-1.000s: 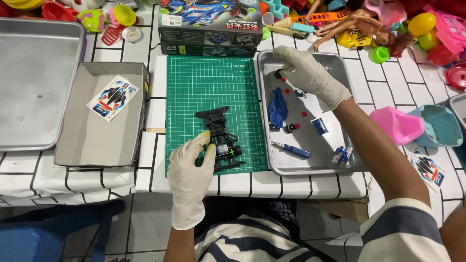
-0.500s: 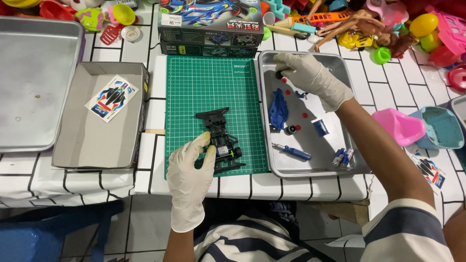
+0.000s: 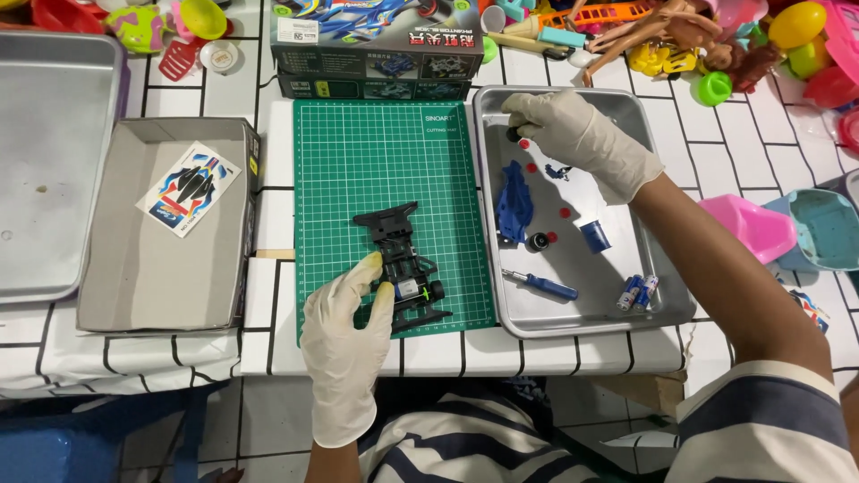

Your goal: The person assembles a blue toy car on a green cutting mat. They insert batteries into the black chassis, attach wheels, and then fit the blue body shell onto the frame. Finally, they use a screwdriver to secure the body to the chassis.

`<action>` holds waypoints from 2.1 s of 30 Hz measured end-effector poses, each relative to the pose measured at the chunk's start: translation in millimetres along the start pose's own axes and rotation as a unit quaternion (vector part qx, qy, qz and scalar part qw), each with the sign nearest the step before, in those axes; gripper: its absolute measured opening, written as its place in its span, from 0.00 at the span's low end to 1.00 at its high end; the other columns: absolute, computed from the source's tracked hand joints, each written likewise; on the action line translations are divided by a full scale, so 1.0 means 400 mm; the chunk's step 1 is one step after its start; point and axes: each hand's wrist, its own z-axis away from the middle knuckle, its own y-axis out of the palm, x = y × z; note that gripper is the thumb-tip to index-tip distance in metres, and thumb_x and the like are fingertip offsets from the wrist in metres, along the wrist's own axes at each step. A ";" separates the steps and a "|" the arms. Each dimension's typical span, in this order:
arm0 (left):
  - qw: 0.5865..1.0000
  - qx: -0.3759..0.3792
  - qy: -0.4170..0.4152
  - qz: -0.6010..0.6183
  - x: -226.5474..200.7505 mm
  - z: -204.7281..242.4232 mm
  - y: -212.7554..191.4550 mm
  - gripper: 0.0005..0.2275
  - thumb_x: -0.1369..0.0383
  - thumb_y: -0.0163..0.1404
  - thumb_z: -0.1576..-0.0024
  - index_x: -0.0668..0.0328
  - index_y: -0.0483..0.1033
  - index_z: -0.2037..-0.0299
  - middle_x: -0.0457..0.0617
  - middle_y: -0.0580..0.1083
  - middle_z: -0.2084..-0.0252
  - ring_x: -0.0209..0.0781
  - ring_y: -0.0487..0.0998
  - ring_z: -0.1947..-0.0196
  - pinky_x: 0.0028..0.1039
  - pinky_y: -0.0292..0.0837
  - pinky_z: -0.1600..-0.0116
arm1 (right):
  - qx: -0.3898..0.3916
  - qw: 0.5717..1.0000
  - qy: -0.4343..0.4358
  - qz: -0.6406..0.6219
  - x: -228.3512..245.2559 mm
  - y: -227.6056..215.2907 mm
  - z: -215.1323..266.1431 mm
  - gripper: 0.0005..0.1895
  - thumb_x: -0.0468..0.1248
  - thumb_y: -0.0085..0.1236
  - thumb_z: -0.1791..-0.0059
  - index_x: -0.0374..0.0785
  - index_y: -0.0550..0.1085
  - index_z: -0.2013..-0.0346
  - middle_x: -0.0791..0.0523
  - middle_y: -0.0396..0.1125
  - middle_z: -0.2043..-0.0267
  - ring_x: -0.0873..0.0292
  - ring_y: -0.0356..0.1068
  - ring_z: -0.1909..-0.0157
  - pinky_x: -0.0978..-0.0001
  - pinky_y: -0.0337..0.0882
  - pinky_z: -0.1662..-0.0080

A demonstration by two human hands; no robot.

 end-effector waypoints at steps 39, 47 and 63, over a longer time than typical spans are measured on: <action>0.997 0.032 -0.059 0.038 -0.009 -0.007 -0.007 0.13 0.62 0.54 0.44 0.47 0.80 0.49 0.38 0.82 0.54 0.37 0.82 0.60 0.36 0.71 0.45 | -0.041 0.907 0.311 -0.282 0.154 -0.119 0.007 0.31 0.23 0.36 0.52 0.36 0.66 0.34 0.53 0.72 0.43 0.59 0.74 0.53 0.69 0.74 0.46; 0.998 0.022 -0.041 0.053 -0.018 -0.007 -0.012 0.12 0.66 0.55 0.43 0.52 0.81 0.49 0.41 0.82 0.54 0.38 0.81 0.61 0.34 0.74 0.49 | -0.079 0.916 0.358 -0.165 0.097 -0.191 0.118 0.07 0.31 0.58 0.50 0.37 0.81 0.60 0.56 0.76 0.58 0.61 0.73 0.60 0.72 0.73 0.57; 0.996 -0.051 -0.008 0.075 0.030 0.013 0.032 0.13 0.68 0.63 0.45 0.45 0.81 0.51 0.37 0.81 0.58 0.35 0.82 0.60 0.28 0.64 0.38 | 0.017 0.884 0.463 0.054 -0.023 -0.017 0.145 0.10 0.43 0.58 0.52 0.44 0.81 0.63 0.46 0.75 0.64 0.40 0.77 0.56 0.49 0.76 0.56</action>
